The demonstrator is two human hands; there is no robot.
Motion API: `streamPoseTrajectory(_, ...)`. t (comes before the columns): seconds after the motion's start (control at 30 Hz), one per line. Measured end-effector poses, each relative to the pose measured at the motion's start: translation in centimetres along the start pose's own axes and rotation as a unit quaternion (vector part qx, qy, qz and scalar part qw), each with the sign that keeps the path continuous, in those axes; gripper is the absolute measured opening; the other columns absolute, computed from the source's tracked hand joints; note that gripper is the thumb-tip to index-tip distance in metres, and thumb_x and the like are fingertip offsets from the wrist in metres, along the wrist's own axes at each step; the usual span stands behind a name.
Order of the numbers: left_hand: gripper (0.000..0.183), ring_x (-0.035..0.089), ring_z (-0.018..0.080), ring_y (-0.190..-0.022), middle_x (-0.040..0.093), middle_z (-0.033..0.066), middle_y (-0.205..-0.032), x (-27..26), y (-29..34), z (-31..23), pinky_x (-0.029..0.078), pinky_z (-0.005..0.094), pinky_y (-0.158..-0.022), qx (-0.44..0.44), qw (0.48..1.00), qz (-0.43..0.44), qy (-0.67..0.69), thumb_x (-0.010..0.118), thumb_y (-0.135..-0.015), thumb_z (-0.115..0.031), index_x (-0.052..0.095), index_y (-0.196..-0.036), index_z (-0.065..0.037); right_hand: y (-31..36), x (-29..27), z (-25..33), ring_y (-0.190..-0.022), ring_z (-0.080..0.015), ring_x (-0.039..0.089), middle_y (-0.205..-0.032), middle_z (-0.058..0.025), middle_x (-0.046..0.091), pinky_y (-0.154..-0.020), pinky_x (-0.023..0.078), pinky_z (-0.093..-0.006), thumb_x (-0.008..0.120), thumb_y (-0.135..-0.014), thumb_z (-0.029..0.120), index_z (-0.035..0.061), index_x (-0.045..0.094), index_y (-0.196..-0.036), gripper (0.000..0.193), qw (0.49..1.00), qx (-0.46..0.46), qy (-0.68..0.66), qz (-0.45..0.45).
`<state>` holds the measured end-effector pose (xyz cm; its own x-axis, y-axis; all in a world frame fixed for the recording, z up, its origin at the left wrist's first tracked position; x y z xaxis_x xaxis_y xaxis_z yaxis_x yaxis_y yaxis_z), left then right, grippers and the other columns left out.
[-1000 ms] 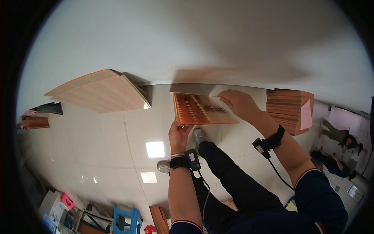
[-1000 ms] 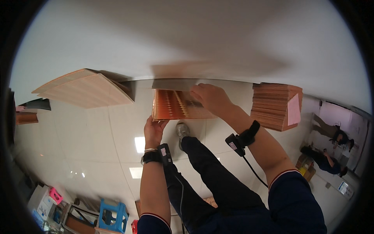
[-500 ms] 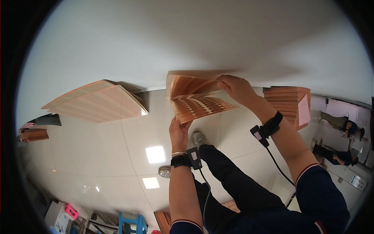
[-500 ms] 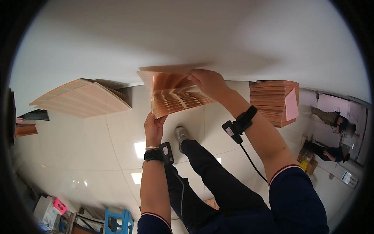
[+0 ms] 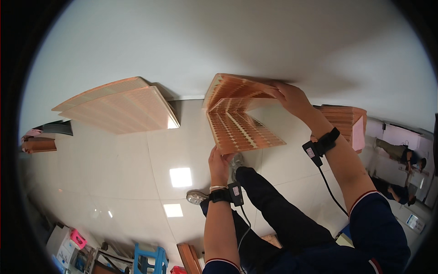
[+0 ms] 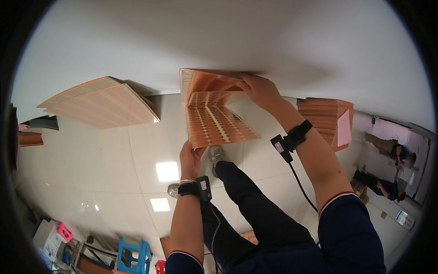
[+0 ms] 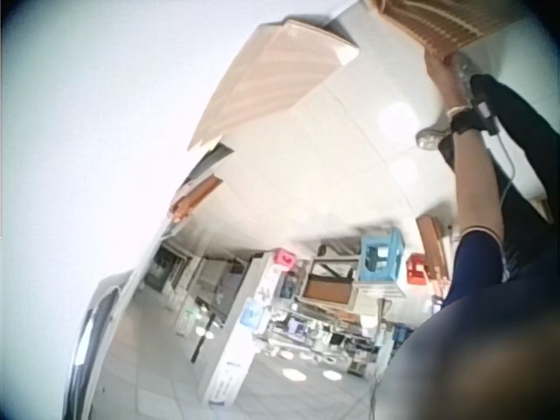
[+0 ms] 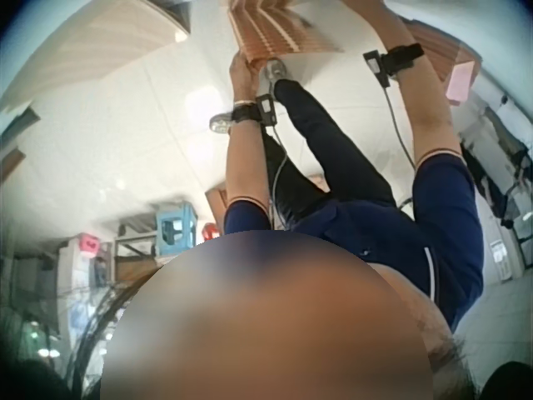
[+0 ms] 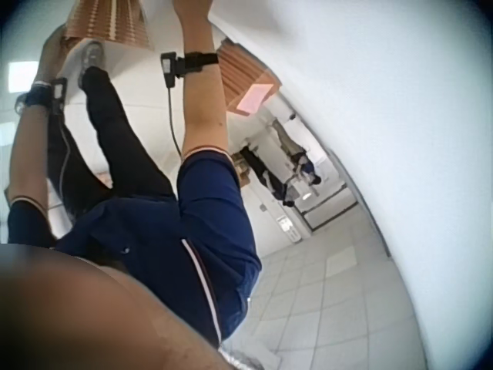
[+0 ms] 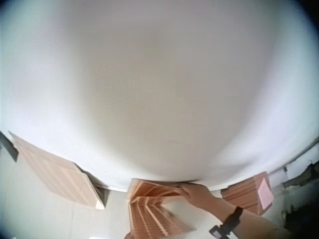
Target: Organize and stack metal sheets on the floor while documenting progress in a logbook.
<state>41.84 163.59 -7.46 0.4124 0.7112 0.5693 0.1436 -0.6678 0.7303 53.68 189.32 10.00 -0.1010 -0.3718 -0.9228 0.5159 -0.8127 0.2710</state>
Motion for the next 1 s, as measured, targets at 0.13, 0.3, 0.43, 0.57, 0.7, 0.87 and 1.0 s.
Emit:
streamPoseTrajectory(0.13, 0.037, 0.059, 0.0248, -0.098, 0.056, 0.0144, -0.112, -2.3, 1.2, 2.4, 0.051, 0.0355, -0.086, -0.025, 0.998, -0.042, 0.045, 0.040, -0.093, -0.020, 0.045, -0.121, 0.003, 0.1, 0.5, 0.2, -0.082, -0.0329, 0.059, -0.087, -0.0154, 0.062, -0.070, 0.047, -0.0402, 0.046, -0.092, 0.032, 0.0065, 0.058, -0.100, 0.029, 0.999, 0.017, -0.019, 0.037)
streamPoseTrajectory(0.3, 0.040, 0.056, 0.0244, -0.103, 0.056, 0.0125, -0.113, -4.1, 2.0, 3.2, 0.048, 0.0381, -0.087, -0.022, 0.997, -0.035, 0.069, 0.042, -0.092, -0.025, 0.045, -0.124, -0.001, -0.2, 1.1, 1.2, -0.089, -0.0337, 0.059, -0.095, -0.0159, 0.062, -0.074, 0.047, -0.0399, 0.048, -0.091, 0.025, 0.0064, 0.056, -0.106, 0.026, 0.999, -0.041, -0.029, 0.011)
streamPoseTrajectory(0.43, 0.043, 0.052, 0.0231, -0.108, 0.053, 0.0104, -0.115, -0.1, 0.6, 1.1, 0.042, 0.0409, -0.095, -0.002, 0.992, -0.009, 0.127, 0.043, -0.094, -0.033, 0.042, -0.127, -0.005, -0.1, 1.3, 0.8, -0.091, -0.0334, 0.059, -0.099, -0.0152, 0.062, -0.077, 0.048, -0.0385, 0.050, -0.089, 0.018, 0.0079, 0.054, -0.112, 0.025, 0.999, -0.032, -0.031, 0.002)
streamPoseTrajectory(0.57, 0.059, 0.049, 0.0272, -0.114, 0.043, 0.0148, -0.130, 5.9, 0.0, -4.7, 0.041, 0.0412, -0.097, 0.046, 0.990, 0.061, 0.122, 0.040, -0.095, -0.043, 0.025, -0.139, -0.006, -0.1, 0.0, 1.9, -0.096, -0.0326, 0.058, -0.107, -0.0147, 0.060, -0.081, 0.046, -0.0379, 0.051, -0.089, 0.015, 0.0077, 0.053, -0.116, 0.028, 0.997, -0.068, -0.021, -0.013)
streamPoseTrajectory(0.7, 0.052, 0.051, 0.0282, -0.115, 0.042, 0.0165, -0.135, 5.1, 1.1, -8.7, 0.045, 0.0385, -0.093, 0.073, 0.993, 0.088, -0.001, 0.039, -0.097, -0.035, 0.028, -0.139, -0.006, 1.2, -4.0, 6.8, -0.108, -0.0330, 0.050, -0.118, -0.0150, 0.054, -0.090, 0.042, -0.0399, 0.051, -0.087, 0.009, 0.0064, 0.051, -0.121, 0.034, 0.976, -0.162, 0.041, -0.141)
streamPoseTrajectory(0.87, 0.045, 0.052, 0.0257, -0.112, 0.047, 0.0153, -0.130, -1.2, 5.1, -8.1, 0.045, 0.0362, -0.092, 0.083, 0.995, -0.004, -0.046, 0.042, -0.096, -0.029, 0.036, -0.135, -0.006, 2.7, -2.8, 12.3, -0.115, -0.0339, 0.044, -0.121, -0.0165, 0.050, -0.096, 0.037, -0.0419, 0.051, -0.082, -0.001, 0.0050, 0.048, -0.124, 0.042, 0.964, -0.245, 0.022, -0.097)
streamPoseTrajectory(1.0, 0.041, 0.052, 0.0253, -0.111, 0.049, 0.0155, -0.127, -6.7, 9.3, -7.6, 0.045, 0.0359, -0.091, 0.070, 0.994, -0.077, -0.012, 0.044, -0.095, -0.025, 0.040, -0.131, -0.005, -0.2, 1.4, 20.8, -0.114, -0.0351, 0.046, -0.122, -0.0165, 0.049, -0.097, 0.037, -0.0407, 0.053, -0.079, -0.002, 0.0041, 0.046, -0.124, 0.047, 0.955, -0.282, -0.088, 0.039)
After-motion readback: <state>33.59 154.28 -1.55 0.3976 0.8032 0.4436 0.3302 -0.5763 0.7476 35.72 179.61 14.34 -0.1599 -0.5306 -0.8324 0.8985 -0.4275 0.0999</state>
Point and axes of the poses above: each hand's wrist, its own y-axis away from the middle knuckle, its own x-axis out of the palm, z = x × y, the point moved 10 cm from there along -y, towards the middle knuckle
